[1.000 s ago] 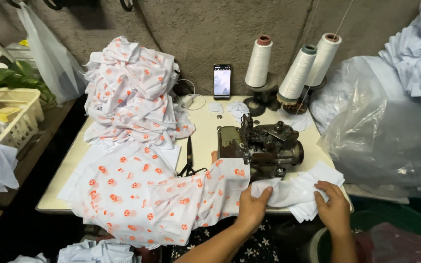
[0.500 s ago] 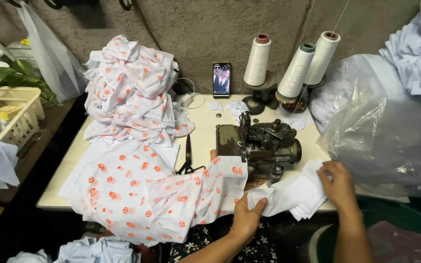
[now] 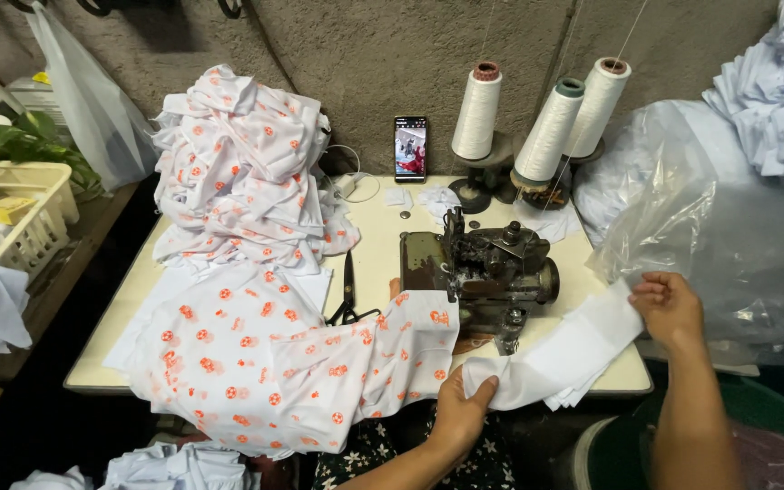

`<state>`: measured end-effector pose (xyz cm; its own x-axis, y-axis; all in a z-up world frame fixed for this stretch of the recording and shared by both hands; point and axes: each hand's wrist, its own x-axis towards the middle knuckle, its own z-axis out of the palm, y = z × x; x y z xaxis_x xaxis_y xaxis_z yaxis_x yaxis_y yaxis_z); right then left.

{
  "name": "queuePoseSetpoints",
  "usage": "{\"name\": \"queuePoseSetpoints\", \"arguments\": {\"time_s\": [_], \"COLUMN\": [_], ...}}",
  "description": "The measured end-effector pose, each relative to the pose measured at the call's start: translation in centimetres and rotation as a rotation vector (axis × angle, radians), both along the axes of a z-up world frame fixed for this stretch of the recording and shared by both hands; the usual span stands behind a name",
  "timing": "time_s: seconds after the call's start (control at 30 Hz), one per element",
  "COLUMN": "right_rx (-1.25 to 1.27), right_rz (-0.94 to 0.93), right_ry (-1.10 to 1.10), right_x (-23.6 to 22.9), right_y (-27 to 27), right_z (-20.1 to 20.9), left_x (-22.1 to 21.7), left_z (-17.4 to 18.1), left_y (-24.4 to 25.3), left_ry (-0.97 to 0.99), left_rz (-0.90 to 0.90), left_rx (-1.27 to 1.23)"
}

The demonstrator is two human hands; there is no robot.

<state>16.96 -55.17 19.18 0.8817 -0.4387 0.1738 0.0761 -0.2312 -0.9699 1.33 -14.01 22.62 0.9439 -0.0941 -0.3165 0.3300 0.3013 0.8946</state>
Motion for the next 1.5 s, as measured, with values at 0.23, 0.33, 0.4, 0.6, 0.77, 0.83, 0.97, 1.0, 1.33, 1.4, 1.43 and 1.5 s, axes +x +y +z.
{"name": "queuePoseSetpoints", "arguments": {"time_s": [0.23,0.33,0.4,0.6,0.77,0.83,0.97,1.0,1.33,1.4,1.43,1.5], "right_rx": [-1.035,-0.667,-0.955,-0.916,-0.694,-0.418,-0.126,-0.369,0.053,-0.386,-0.386,-0.44], "right_rz": [-0.321,0.056,0.169,0.136,0.236,0.416,1.189,1.209,0.891,0.75,0.754,0.715], "right_ry": [-0.061,0.416,0.584,0.553,0.067,-0.062,0.065,0.021,0.189,0.144,0.141,0.21], "right_x": [-6.9,-8.5,-8.9,-10.6,-14.0,-15.9,-16.2,-15.7,-13.1,-11.2,-10.7,-9.7], "right_y": [9.2,13.1,13.9,14.7,18.6,22.0,28.3,29.7,43.7,45.6,46.6,48.7], "right_z": [5.6,6.0,4.4,4.1,7.4,9.9,12.1,12.2,13.0,12.2,13.0,14.8], "left_x": [-0.3,-0.7,-1.2,-2.9,-3.1,-3.3,-2.2,-1.7,-3.3,-4.1,-3.9,-3.7], "left_z": [0.4,2.2,3.9,9.1,9.6,10.0,10.7,10.9,6.3,4.4,4.3,4.1], "left_y": [0.2,1.2,2.2,7.4,9.1,9.9,12.4,13.3,16.1,16.1,16.5,17.3], "left_ry": [-0.075,-0.093,-0.189,-0.331,-0.293,-0.254,-0.23,-0.187,0.25,0.321,0.318,0.092], "left_rz": [0.011,-0.024,-0.12,-0.285,-0.378,-0.44,-0.38,-0.25,0.111,0.317,0.319,0.392], "left_rx": [0.028,-0.019,-0.085,-0.033,-0.02,-0.024,0.01,0.021,-1.01,-0.917,-0.916,-0.635]}}
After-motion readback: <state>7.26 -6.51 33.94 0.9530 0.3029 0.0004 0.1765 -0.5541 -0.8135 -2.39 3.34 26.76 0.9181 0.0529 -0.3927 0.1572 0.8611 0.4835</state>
